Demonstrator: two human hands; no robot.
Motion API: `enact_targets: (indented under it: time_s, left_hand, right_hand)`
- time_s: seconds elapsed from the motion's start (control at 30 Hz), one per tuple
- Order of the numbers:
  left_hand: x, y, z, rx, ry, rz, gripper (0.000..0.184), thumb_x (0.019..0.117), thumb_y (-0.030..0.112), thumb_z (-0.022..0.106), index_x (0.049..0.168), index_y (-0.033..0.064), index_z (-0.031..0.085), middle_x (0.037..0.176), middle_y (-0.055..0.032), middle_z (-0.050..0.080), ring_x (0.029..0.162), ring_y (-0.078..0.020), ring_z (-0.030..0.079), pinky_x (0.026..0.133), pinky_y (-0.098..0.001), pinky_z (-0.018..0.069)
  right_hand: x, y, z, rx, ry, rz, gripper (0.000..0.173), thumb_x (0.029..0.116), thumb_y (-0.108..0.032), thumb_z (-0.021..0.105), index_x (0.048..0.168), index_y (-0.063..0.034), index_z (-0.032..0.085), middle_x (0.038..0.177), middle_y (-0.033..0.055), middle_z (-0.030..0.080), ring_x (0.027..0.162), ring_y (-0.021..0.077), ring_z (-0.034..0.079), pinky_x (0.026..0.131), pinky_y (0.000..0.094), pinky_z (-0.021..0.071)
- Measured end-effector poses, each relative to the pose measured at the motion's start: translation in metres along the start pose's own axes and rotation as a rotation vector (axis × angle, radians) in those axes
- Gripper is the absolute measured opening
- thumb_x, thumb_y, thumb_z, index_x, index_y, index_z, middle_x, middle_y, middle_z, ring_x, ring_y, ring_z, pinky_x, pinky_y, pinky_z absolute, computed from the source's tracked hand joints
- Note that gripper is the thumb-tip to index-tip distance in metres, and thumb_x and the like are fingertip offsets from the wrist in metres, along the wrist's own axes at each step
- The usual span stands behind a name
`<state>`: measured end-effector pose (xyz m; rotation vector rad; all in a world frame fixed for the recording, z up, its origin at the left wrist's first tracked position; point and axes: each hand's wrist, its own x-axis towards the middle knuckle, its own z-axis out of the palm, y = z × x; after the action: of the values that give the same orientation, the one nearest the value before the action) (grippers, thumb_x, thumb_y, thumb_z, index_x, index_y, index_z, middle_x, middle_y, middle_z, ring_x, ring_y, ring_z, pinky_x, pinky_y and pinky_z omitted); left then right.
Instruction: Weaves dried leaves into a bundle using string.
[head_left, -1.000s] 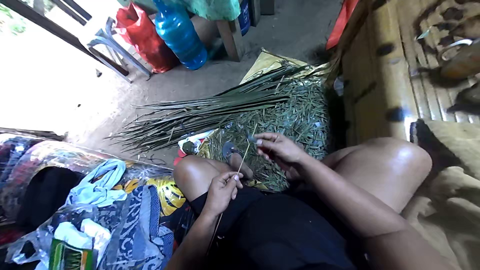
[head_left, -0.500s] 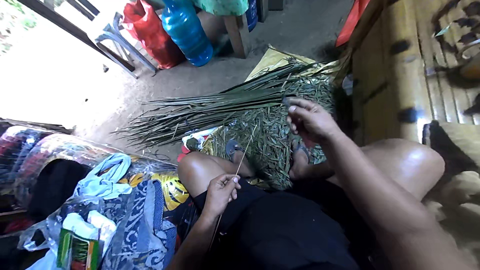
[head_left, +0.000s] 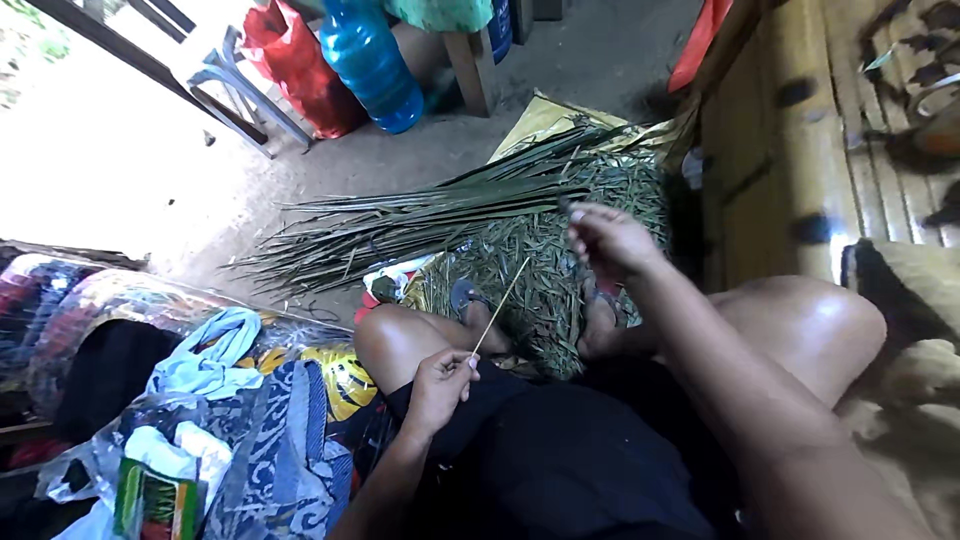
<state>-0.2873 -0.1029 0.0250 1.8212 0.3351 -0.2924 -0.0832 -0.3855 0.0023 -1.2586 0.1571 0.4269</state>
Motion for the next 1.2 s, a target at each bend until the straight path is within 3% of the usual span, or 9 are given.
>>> enact_targets:
  time_s: [0.1, 0.3, 0.7, 0.77, 0.83, 0.9, 0.97, 1.1, 1.2]
  left_hand:
    - [-0.007, -0.005, -0.01, -0.019, 0.058, -0.02, 0.015, 0.1018, 0.007, 0.059, 0.108, -0.0022, 0.07, 0.081, -0.0057, 0.072, 0.05, -0.0064, 0.057, 0.047, -0.0199, 0.048]
    - [-0.004, -0.006, -0.036, -0.147, 0.197, -0.08, 0.028, 0.1107, 0.012, 0.035, 0.126, -0.0021, 0.054, 0.085, -0.0089, 0.071, 0.048, -0.0072, 0.055, 0.043, -0.0199, 0.0453]
    - [0.018, -0.007, -0.064, -0.072, 0.329, -0.094, 0.031, 0.1122, 0.017, 0.037, 0.13, 0.0026, 0.058, 0.085, -0.0099, 0.072, 0.051, -0.01, 0.057, 0.047, -0.0223, 0.048]
    - [0.037, -0.024, -0.069, 0.024, 0.35, -0.121, 0.031, 0.1126, 0.019, 0.038, 0.132, 0.0033, 0.056, 0.088, -0.0089, 0.072, 0.058, -0.0121, 0.063, 0.054, -0.0258, 0.054]
    - [0.058, -0.048, -0.076, 0.244, 0.396, -0.149, 0.036, 0.1106, 0.021, 0.045, 0.143, 0.0058, 0.051, 0.112, -0.0124, 0.072, 0.082, -0.0201, 0.072, 0.074, -0.0389, 0.0618]
    - [0.075, -0.066, -0.081, 0.38, 0.44, -0.152, 0.055, 0.1059, 0.024, 0.055, 0.155, 0.0067, 0.038, 0.142, -0.0194, 0.058, 0.115, -0.0323, 0.067, 0.098, -0.0537, 0.0551]
    - [0.085, -0.066, -0.079, 0.412, 0.47, -0.114, 0.064, 0.1036, 0.025, 0.058, 0.159, 0.0077, 0.031, 0.151, -0.0226, 0.049, 0.129, -0.0375, 0.058, 0.106, -0.0577, 0.0485]
    - [0.088, -0.04, -0.057, 0.313, 0.403, -0.025, 0.063, 0.1042, 0.025, 0.058, 0.16, 0.0109, 0.031, 0.153, -0.0204, 0.047, 0.128, -0.035, 0.058, 0.103, -0.0542, 0.0506]
    - [0.085, -0.032, -0.047, 0.309, 0.373, 0.023, 0.056, 0.1046, 0.028, 0.059, 0.155, 0.0139, 0.04, 0.152, -0.0145, 0.051, 0.126, -0.0292, 0.061, 0.1, -0.051, 0.0536]
  right_hand:
    - [0.01, -0.024, -0.028, 0.061, 0.212, -0.024, 0.022, 0.1085, -0.023, 0.048, 0.122, -0.0117, 0.06, 0.078, -0.0037, 0.064, 0.056, 0.0051, 0.057, 0.05, 0.021, 0.051]
    - [-0.021, -0.024, -0.056, 0.057, 0.201, -0.025, 0.021, 0.1076, -0.031, 0.047, 0.12, -0.0202, 0.06, 0.083, -0.0069, 0.06, 0.06, 0.0035, 0.054, 0.055, 0.0211, 0.0491]
    - [-0.024, -0.018, -0.057, 0.02, 0.192, -0.021, 0.019, 0.1073, -0.03, 0.048, 0.113, -0.0192, 0.063, 0.079, -0.0069, 0.062, 0.057, 0.0038, 0.057, 0.053, 0.021, 0.0526]
    - [-0.03, -0.018, -0.063, 0.03, 0.216, -0.037, 0.017, 0.1069, -0.028, 0.047, 0.105, -0.0189, 0.062, 0.077, -0.0067, 0.062, 0.057, 0.0041, 0.057, 0.053, 0.0213, 0.0523]
    - [-0.036, -0.017, -0.073, 0.052, 0.231, -0.041, 0.018, 0.1069, -0.028, 0.047, 0.102, -0.0185, 0.061, 0.075, -0.006, 0.062, 0.055, 0.005, 0.057, 0.052, 0.0215, 0.0522]
    - [-0.041, -0.015, -0.087, 0.052, 0.238, -0.04, 0.019, 0.1084, -0.028, 0.043, 0.106, -0.0184, 0.06, 0.073, -0.0056, 0.062, 0.055, 0.0056, 0.058, 0.052, 0.0215, 0.053]
    - [-0.046, -0.011, -0.098, 0.067, 0.271, -0.035, 0.021, 0.1096, -0.026, 0.04, 0.108, -0.0166, 0.059, 0.072, -0.0052, 0.061, 0.054, 0.0048, 0.057, 0.05, 0.0206, 0.0528]
    - [-0.047, -0.002, -0.099, 0.071, 0.3, 0.004, 0.023, 0.1106, -0.025, 0.038, 0.109, -0.016, 0.059, 0.073, -0.0052, 0.061, 0.054, 0.0047, 0.057, 0.049, 0.0202, 0.0515]
    - [-0.043, 0.004, -0.083, 0.021, 0.279, 0.008, 0.021, 0.1089, -0.018, 0.039, 0.118, -0.0119, 0.058, 0.077, -0.0026, 0.064, 0.058, 0.0069, 0.059, 0.052, 0.0228, 0.0533]
